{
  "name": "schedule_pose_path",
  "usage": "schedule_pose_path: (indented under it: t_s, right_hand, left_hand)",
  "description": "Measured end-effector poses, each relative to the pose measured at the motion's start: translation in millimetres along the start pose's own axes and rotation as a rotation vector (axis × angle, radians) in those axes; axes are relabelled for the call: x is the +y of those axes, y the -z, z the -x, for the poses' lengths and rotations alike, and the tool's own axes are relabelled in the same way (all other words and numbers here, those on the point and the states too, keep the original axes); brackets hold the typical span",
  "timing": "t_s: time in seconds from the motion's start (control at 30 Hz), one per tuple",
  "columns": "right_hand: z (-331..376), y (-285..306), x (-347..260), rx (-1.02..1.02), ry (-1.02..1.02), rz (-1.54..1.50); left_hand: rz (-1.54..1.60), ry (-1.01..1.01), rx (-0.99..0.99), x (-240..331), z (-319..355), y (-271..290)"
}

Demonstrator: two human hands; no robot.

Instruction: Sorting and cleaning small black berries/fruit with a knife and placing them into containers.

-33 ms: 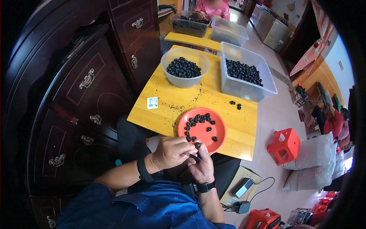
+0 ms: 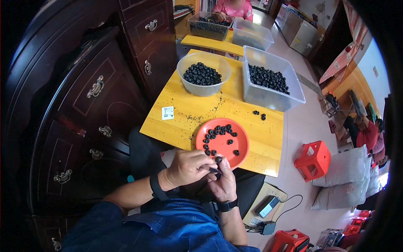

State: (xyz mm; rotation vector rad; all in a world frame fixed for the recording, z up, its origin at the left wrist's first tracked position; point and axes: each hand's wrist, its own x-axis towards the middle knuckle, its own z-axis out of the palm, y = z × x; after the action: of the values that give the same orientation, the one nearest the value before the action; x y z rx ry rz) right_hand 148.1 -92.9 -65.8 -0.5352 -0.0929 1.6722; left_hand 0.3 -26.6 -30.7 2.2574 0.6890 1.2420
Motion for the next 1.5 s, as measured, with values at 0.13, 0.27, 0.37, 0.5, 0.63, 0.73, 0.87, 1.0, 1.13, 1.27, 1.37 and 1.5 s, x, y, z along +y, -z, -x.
schedule_pose_path:
  t_s: [0.13,0.27,0.37,0.5,0.63,0.73,0.87,1.0,1.13,1.27,1.37,1.5]
  right_hand:
    - [0.0,1.8,-5.3,-0.049,0.06,0.009]
    - [-0.2,0.4,-4.4,-0.067,0.06,0.026]
    - [-1.0,1.5,-2.6,-0.081,0.041,0.045]
    - [-0.9,-1.7,-0.6,-0.05,0.024,0.079]
    - [-3.9,7.3,0.7,-0.06,0.023,0.066]
    - [-6.3,11.9,1.5,-0.078,0.016,0.032]
    - [-9.9,17.9,3.6,-0.053,0.003,0.078]
    - [-6.5,17.8,2.8,0.028,-0.051,0.08]
    - [-8.6,15.2,-2.9,-0.071,-0.155,-0.172]
    - [-3.2,2.1,-13.1,-0.084,-0.126,-0.263]
    - [-3.8,-0.5,-16.0,-0.036,-0.111,-0.263]
    - [-11.1,16.9,-10.9,-0.097,-0.072,-0.304]
  left_hand:
    - [0.087,0.326,-0.218,5.9,-12.3,18.5]
    - [0.075,0.309,-0.3,4.2,-21.9,23.1]
    - [0.019,0.248,-0.331,2.9,-23.3,20.2]
    - [0.038,0.249,-0.34,3.2,-23.3,17.9]
    - [-0.089,0.221,-0.422,2.2,-22.8,18.2]
    - [-0.073,0.218,-0.396,3.2,-22.1,16.1]
    - [-0.029,0.232,-0.266,5.5,-22.7,12.6]
    - [-0.085,0.227,-0.464,-1.3,-34.1,18.9]
    - [-0.202,0.236,-0.273,-39.4,-90.8,37.4]
    - [-0.474,0.145,0.026,-48.7,-150.8,63.3]
    - [-0.29,0.212,-0.19,-32.7,-129.8,50.7]
    - [-0.164,0.215,-0.546,-7.1,-63.5,13.4]
